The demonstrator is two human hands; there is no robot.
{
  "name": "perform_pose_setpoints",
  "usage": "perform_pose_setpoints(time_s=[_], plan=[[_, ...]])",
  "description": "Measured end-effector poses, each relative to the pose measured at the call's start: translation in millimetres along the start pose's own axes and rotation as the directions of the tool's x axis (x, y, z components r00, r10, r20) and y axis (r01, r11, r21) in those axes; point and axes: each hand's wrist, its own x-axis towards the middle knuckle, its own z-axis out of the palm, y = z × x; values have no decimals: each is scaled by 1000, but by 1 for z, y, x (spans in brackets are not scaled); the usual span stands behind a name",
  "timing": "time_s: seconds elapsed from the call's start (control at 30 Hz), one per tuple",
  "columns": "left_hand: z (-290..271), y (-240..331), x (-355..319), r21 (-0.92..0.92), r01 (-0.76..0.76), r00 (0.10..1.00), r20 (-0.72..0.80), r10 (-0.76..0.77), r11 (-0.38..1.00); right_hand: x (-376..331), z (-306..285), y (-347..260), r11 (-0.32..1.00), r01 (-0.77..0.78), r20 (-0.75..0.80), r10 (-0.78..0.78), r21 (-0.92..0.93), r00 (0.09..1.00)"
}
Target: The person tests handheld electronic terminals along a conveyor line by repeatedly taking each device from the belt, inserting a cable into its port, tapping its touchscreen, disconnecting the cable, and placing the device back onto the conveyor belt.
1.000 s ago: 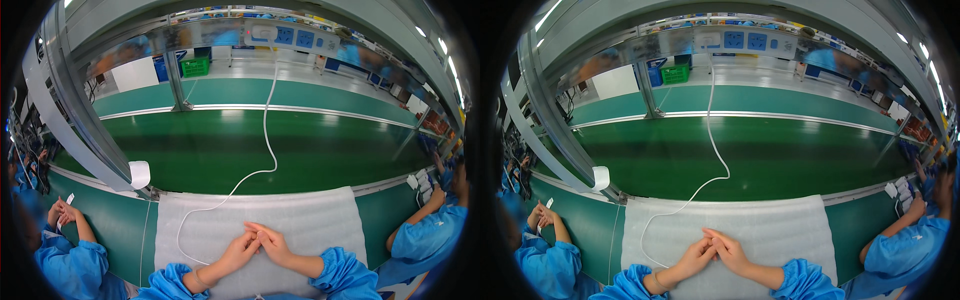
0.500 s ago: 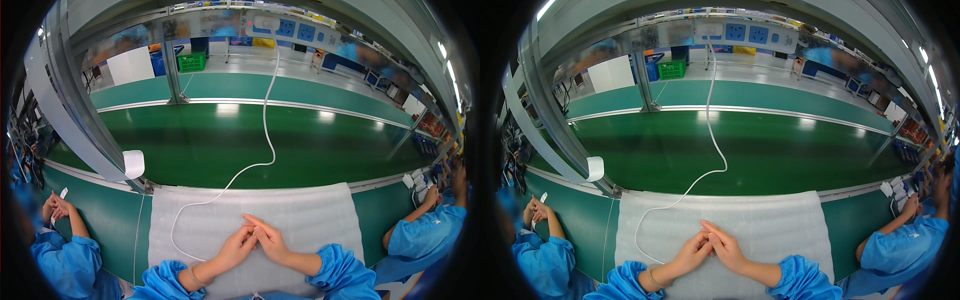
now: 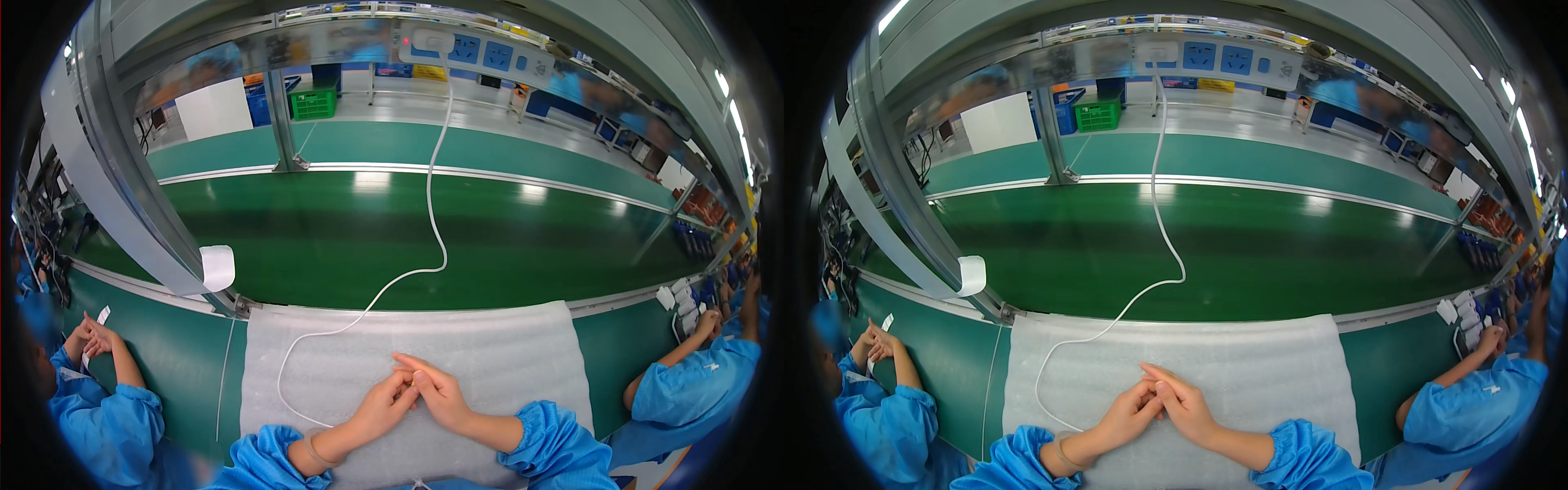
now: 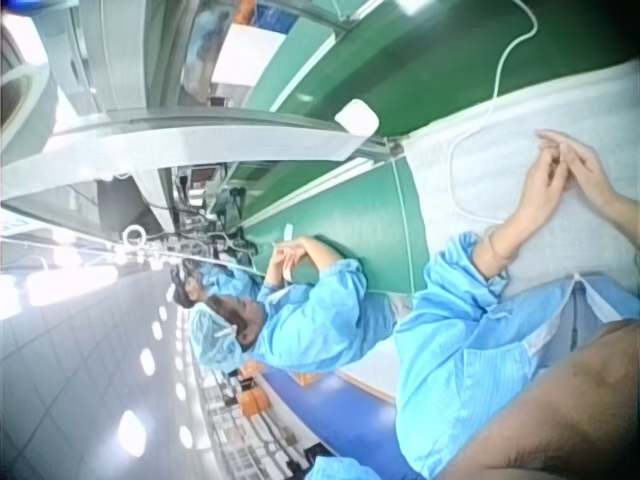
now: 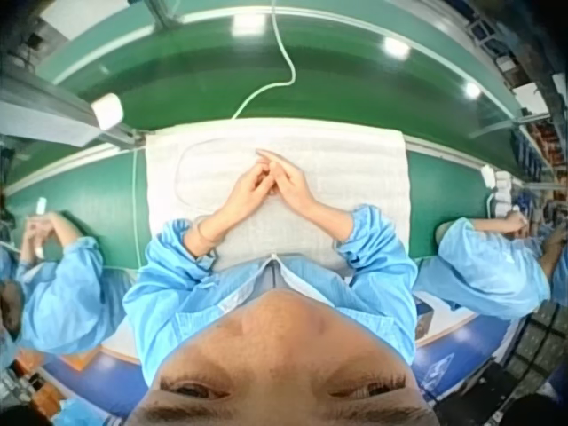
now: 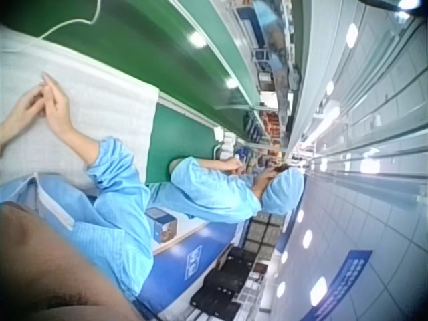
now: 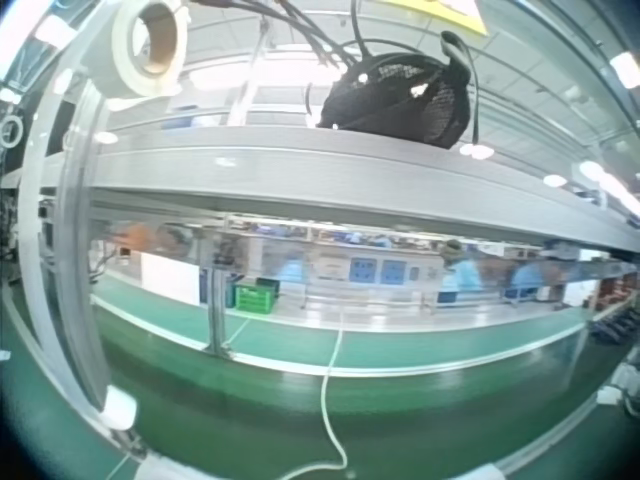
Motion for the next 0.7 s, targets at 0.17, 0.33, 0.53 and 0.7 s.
perform_pose_setpoints(time_s=[0.17, 0.33, 0.53, 0.7], plan=[[0, 1, 0, 14, 9, 1000, 5, -9, 1000, -1, -1, -3, 999, -40, 10, 40, 17, 999], [0, 3, 0, -2, 10, 1000, -4, -10, 1000, 0, -1, -4, 998, -60, 18, 60, 14, 998], [0, 1, -2, -32, 1, 1000, -8, -1, 999, -1, 1, -2, 1000, -5, 0, 5, -12, 1000], [-1, 5, 0, 10, 28, 999, 24, -28, 1000, -2, 0, -4, 999, -33, -1, 33, 20, 999]])
